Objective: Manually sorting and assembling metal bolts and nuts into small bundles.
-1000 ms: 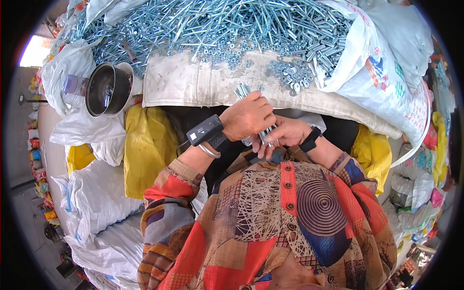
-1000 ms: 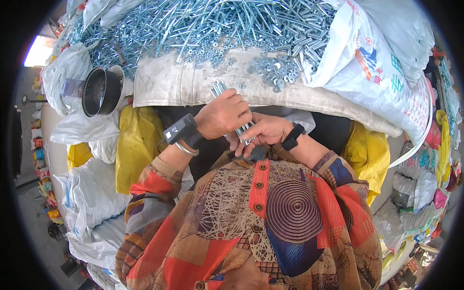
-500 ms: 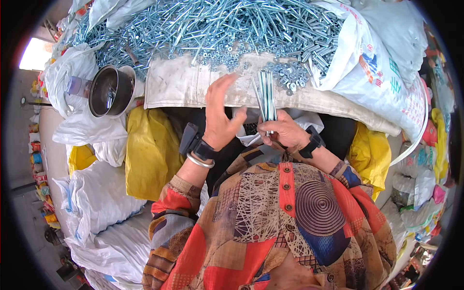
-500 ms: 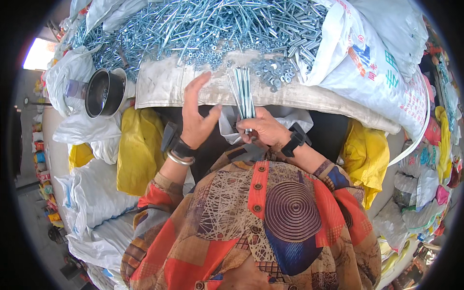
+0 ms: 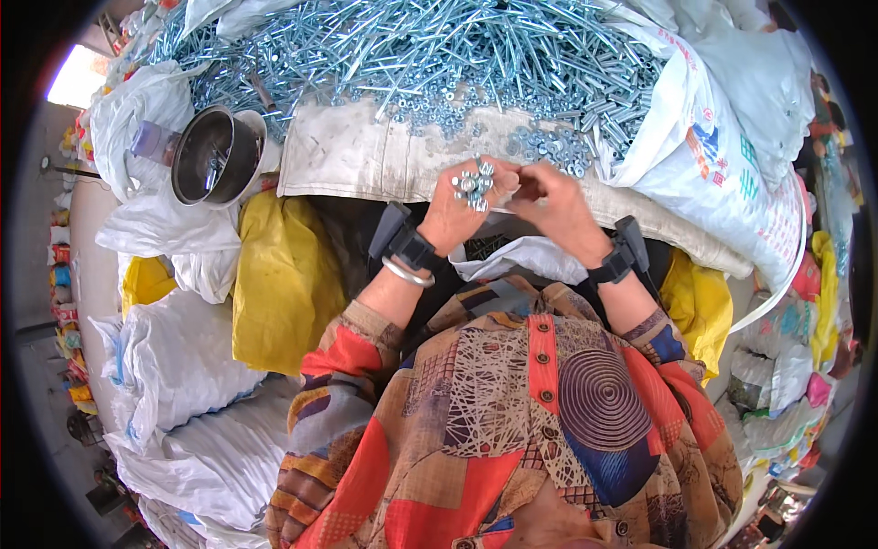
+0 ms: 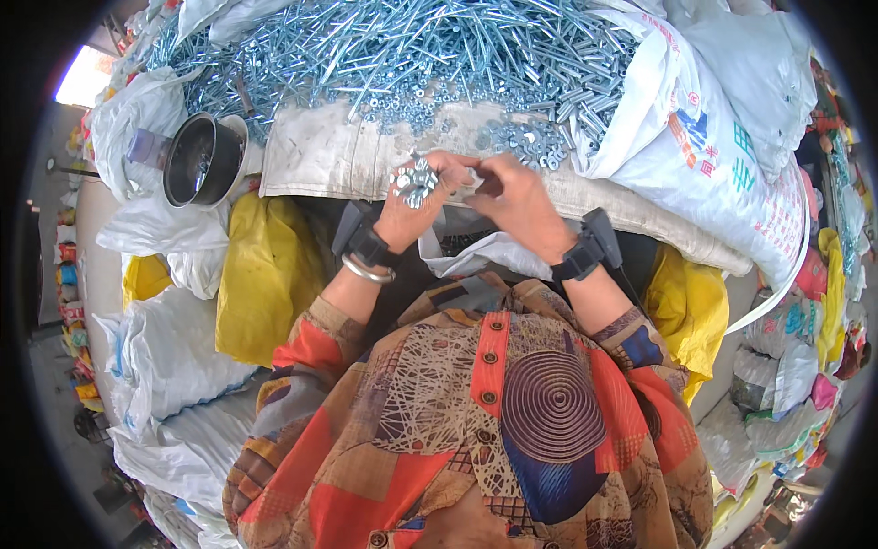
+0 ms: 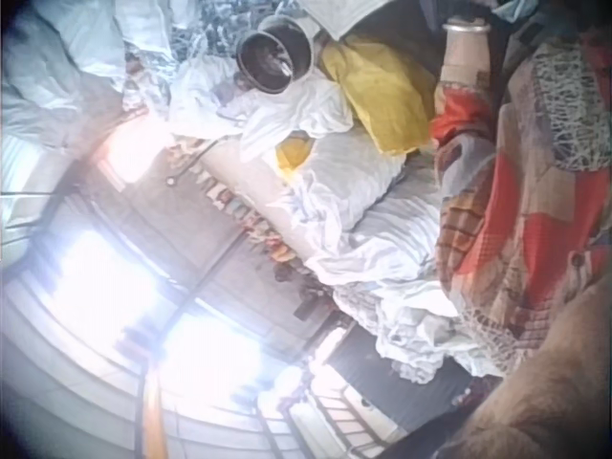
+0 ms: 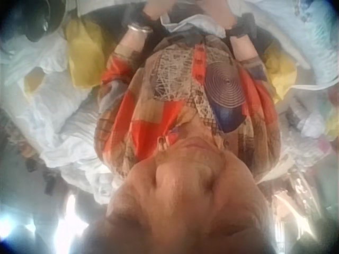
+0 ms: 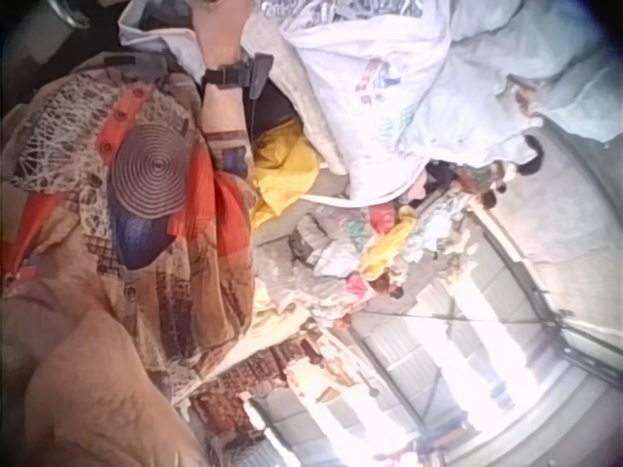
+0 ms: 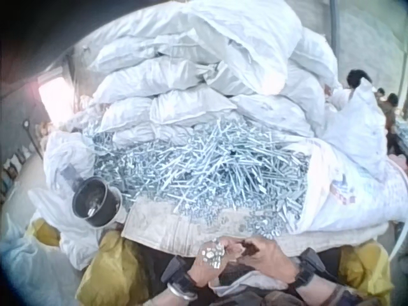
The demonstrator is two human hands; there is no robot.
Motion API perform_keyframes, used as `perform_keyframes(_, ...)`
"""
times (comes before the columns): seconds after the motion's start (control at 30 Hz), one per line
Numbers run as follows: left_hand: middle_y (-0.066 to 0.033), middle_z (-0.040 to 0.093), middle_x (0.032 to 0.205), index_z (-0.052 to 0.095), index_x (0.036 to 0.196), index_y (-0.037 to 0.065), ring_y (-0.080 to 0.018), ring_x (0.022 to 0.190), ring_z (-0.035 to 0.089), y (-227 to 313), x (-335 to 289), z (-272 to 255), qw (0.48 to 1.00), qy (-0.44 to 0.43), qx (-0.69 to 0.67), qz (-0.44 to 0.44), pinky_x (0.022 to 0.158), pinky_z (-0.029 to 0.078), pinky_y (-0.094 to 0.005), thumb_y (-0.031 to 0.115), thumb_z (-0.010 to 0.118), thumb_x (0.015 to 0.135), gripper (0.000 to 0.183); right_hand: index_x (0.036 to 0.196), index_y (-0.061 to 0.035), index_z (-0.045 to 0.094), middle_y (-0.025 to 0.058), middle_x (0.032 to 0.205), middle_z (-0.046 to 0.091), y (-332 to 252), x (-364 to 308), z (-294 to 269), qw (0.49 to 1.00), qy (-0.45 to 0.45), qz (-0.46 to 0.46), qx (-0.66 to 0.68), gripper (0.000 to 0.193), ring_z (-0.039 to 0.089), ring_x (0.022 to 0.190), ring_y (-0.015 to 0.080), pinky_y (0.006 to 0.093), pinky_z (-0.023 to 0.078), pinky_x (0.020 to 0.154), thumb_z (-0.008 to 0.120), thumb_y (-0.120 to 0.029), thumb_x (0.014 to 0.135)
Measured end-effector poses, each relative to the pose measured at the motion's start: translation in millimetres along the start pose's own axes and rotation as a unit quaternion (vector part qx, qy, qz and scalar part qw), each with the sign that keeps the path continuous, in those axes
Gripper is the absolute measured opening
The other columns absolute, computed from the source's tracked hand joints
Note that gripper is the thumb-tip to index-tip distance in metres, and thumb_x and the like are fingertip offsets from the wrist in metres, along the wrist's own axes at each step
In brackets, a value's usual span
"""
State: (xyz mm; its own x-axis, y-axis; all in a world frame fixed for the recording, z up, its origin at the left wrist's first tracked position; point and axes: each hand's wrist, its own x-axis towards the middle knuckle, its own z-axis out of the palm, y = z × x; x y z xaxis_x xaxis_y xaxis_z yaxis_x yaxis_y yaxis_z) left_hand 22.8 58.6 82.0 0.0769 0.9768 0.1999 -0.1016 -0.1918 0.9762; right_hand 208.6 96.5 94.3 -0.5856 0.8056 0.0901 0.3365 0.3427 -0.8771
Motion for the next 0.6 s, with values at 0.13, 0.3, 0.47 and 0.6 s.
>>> perform_keyframes(0.13,-0.0061,0.071,0.084,0.063,0.088,0.001,-0.0126,0.079,0.065,-8.5,13.3,-8.8,0.987,0.025,0.151,-0.047,0.070,0.051,-0.0308,0.013,0.063,0.096,0.015,0.115,-0.0006,0.061,0.0092,0.092,0.065,-31.5,11.5,-18.7,0.994,0.031,-0.042,0.094,0.043,0.065,0.074,0.0135,0.0270,0.050,0.064,0.077,-0.002,0.076)
perform_keyframes(0.3,-0.0060,0.070,0.087,0.066,0.094,-0.001,-0.0088,0.081,0.062,-35.9,16.3,-7.9,0.999,0.031,-0.008,-0.028,0.073,0.052,-0.0278,0.000,0.065,0.089,0.006,0.114,-0.0035,0.062,0.0091,0.092,0.059,-67.7,31.6,-15.2,0.993,0.024,-0.117,0.010,0.042,0.062,0.073,0.0163,0.0291,0.049,0.064,0.077,-0.005,0.075)
perform_keyframes(0.47,-0.0075,0.070,0.091,0.065,0.100,0.000,-0.0095,0.085,0.062,-40.5,20.1,-12.4,0.997,0.013,0.081,0.013,0.075,0.052,-0.0290,-0.001,0.065,0.085,0.015,0.115,-0.0076,0.065,0.0073,0.093,0.057,-62.5,41.7,-8.1,0.973,0.004,-0.200,-0.114,0.037,0.059,0.075,0.0192,0.0289,0.048,0.066,0.075,-0.008,0.080)
perform_keyframes(0.6,-0.0090,0.070,0.090,0.065,0.101,0.000,-0.0118,0.084,0.063,-51.2,23.5,-19.2,0.989,0.009,0.128,0.068,0.075,0.051,-0.0304,0.001,0.066,0.083,0.018,0.113,-0.0067,0.065,0.0087,0.091,0.056,-63.9,50.8,-14.5,0.964,-0.021,-0.225,-0.143,0.034,0.059,0.076,0.0225,0.0312,0.047,0.066,0.073,-0.007,0.080)
